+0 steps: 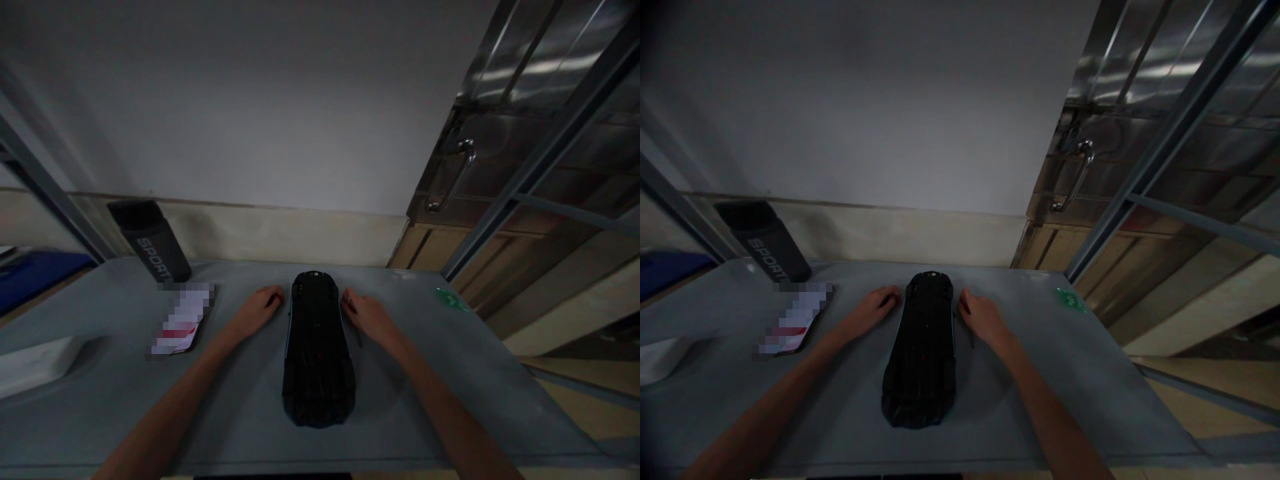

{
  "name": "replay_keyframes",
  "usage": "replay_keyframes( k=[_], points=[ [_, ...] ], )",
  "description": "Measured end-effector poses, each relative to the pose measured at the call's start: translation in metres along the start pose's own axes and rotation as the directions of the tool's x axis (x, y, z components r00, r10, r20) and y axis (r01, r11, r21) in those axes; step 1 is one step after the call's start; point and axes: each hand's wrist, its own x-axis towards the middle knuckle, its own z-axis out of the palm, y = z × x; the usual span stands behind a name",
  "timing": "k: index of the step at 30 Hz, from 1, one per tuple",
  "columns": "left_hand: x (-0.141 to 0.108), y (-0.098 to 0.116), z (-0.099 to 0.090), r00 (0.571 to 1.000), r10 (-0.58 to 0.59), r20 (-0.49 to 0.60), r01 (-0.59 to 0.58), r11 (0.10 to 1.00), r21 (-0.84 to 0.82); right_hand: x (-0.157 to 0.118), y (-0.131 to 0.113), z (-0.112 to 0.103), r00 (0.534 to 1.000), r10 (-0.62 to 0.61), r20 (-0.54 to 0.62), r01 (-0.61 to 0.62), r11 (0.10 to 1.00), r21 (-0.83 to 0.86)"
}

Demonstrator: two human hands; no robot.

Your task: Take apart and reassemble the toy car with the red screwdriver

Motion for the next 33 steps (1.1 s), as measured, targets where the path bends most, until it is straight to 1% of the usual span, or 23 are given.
replay_keyframes(
  k=[19, 28, 33],
  points=[
    [0.0004, -0.0002, -0.0003, 1.000, -0.005, 0.031, 0.005, 1.000, 0.013, -0.0011, -0.0010, -0.0020, 1.000, -0.006, 0.005, 0.006, 1.000, 0.002],
    [0.0005, -0.0034, 0.0026, 1.000, -0.002, 0.000, 0.002, 1.000, 0.013, -0.0008, -0.0005, -0.0013, 1.000, -0.004, 0.004, 0.004, 1.000, -0.006],
    [0.0005, -0.0025, 0.0013, 1.000, 0.003, 0.006, -0.003, 1.000, 0.018, 0.0001, 0.0007, -0.0001, 1.000, -0.007, 0.006, 0.007, 1.000, -0.005]
  ],
)
